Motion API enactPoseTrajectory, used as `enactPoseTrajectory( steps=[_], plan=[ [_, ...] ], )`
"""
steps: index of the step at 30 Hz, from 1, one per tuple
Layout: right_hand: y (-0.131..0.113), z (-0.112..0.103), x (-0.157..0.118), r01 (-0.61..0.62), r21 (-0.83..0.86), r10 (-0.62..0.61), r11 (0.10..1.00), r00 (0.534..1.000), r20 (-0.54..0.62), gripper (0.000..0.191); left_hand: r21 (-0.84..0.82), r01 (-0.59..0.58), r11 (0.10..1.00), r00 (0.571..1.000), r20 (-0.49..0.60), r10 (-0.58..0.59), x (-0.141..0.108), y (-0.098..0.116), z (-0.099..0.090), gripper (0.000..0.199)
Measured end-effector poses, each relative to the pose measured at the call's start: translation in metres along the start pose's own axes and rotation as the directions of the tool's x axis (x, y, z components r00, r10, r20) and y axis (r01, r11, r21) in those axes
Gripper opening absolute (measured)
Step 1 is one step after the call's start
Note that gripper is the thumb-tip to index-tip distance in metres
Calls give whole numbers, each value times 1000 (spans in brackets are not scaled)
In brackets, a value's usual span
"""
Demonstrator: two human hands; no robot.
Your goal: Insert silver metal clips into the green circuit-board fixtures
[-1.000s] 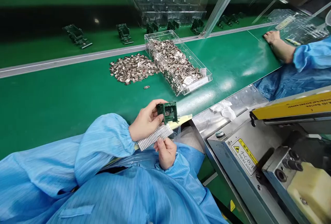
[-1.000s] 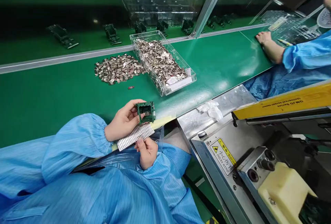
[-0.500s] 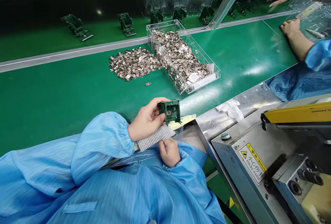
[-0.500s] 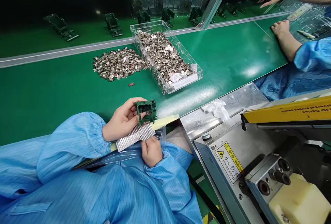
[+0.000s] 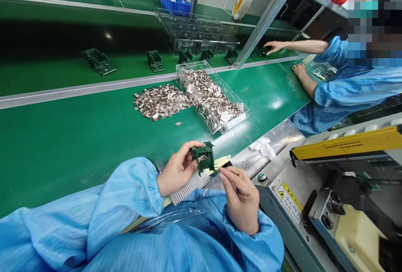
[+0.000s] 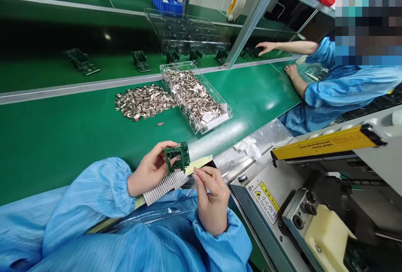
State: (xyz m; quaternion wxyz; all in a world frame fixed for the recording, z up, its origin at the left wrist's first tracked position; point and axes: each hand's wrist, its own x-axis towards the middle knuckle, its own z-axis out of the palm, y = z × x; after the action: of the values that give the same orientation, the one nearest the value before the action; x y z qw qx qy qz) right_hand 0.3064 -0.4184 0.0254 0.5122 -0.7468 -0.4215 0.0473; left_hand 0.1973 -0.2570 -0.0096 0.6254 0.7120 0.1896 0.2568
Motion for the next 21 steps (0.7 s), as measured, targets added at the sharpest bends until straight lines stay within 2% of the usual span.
enactPoseTrajectory(
  steps=[3, 7, 9, 16, 18, 21],
  plan=[
    [-2, 20, 13, 34, 74, -26, 997, 994, -102, 17, 24, -16, 1000, 1000, 25, 15, -1, 3, -1, 37],
    [1, 42, 17, -31, 115, 47, 993, 989, -143, 6, -36, -38, 999, 997, 71, 40, -1, 9, -1, 35],
    [0, 47, 17, -67, 88, 78, 994, 988, -131, 3, -37, -51, 998, 996, 74, 53, -2, 11, -1, 34],
    [-8, 54, 16, -100, 19, 101, 995, 983, -153, 13, 86, -105, 991, 993, 55, 101, -2, 12, -1, 35],
    [-7, 58, 16, -126, 77, 138, 989, 976, -166, 15, 71, -119, 990, 991, 65, 114, -2, 13, -1, 35],
    [-2, 62, 17, -179, 250, 220, 952, 965, -145, 20, 26, -105, 994, 991, 90, 103, -2, 14, -1, 34]
  ],
)
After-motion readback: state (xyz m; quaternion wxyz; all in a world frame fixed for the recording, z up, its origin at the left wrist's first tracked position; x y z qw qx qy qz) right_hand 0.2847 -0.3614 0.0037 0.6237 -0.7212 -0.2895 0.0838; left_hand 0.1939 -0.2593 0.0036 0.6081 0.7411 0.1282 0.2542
